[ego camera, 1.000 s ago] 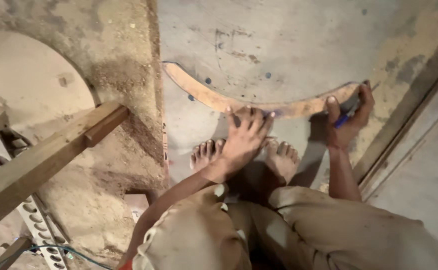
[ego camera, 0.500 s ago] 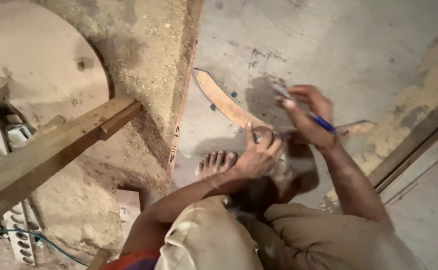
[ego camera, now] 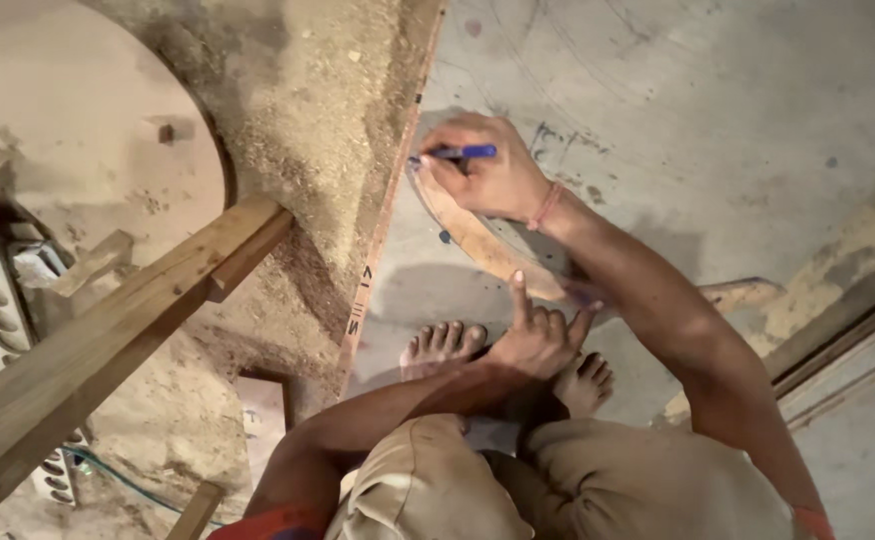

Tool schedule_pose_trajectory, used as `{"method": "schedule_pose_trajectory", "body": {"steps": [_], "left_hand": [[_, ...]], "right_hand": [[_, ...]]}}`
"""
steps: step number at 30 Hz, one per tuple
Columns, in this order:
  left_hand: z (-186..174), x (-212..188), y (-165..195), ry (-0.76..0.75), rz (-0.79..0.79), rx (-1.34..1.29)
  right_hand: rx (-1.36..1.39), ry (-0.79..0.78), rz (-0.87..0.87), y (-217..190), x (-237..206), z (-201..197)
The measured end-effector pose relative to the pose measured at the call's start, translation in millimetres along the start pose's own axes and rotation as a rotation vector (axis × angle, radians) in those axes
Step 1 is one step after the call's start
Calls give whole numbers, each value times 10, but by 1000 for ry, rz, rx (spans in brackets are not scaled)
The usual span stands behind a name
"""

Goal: The person kneels on the floor and holds a curved wooden template strip against a flat board, repositioning and aligning it repeatedly while tracing along its edge with a pen to mark a curved line on the board.

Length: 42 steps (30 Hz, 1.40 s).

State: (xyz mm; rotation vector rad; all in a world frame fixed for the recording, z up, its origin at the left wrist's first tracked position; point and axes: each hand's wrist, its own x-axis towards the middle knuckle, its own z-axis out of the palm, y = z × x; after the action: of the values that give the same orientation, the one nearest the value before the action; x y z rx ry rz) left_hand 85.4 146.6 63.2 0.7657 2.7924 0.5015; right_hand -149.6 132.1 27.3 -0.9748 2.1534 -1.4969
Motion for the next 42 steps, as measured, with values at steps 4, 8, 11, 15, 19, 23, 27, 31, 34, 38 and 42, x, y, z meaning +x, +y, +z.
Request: {"method": "schedule_pose_trajectory", "body": {"steps": [4, 8, 11, 15, 19, 23, 27, 31, 34, 38, 42], "left_hand": [[-25, 6, -51, -23, 14, 16], [14, 38, -68, 39, 8, 13], [32, 46, -64, -38, 0, 19], [-8, 55, -48, -138, 52, 5], [-83, 107, -6, -180, 9, -58], [-129, 154, 60, -144, 26, 32], [-130, 217, 112, -161, 25, -41], [-135, 255, 168, -222, 28, -23], [-126, 284, 207, -290, 11, -39], [-101, 293, 252, -268, -6, -80], [-80, 296, 277, -299, -33, -107]], "right_hand": [[-16, -2, -27, 102, -31, 12], [-8, -126, 199, 56, -239, -115], [-77, -20, 80, -147, -578, -252], [-51, -49, 109, -396, -1039, -442], [-130, -141, 178, -442, -1549, -755], [-155, -186, 185, -323, -2133, -1206], [-282, -409, 526, -109, -2592, -1749], [-337, -301, 513, -18, -2933, -2248], [-403, -298, 566, 24, -3075, -2511], [-415, -278, 673, 24, -3225, -2727], [-199, -145, 743, -5, -3339, -2868]]}}
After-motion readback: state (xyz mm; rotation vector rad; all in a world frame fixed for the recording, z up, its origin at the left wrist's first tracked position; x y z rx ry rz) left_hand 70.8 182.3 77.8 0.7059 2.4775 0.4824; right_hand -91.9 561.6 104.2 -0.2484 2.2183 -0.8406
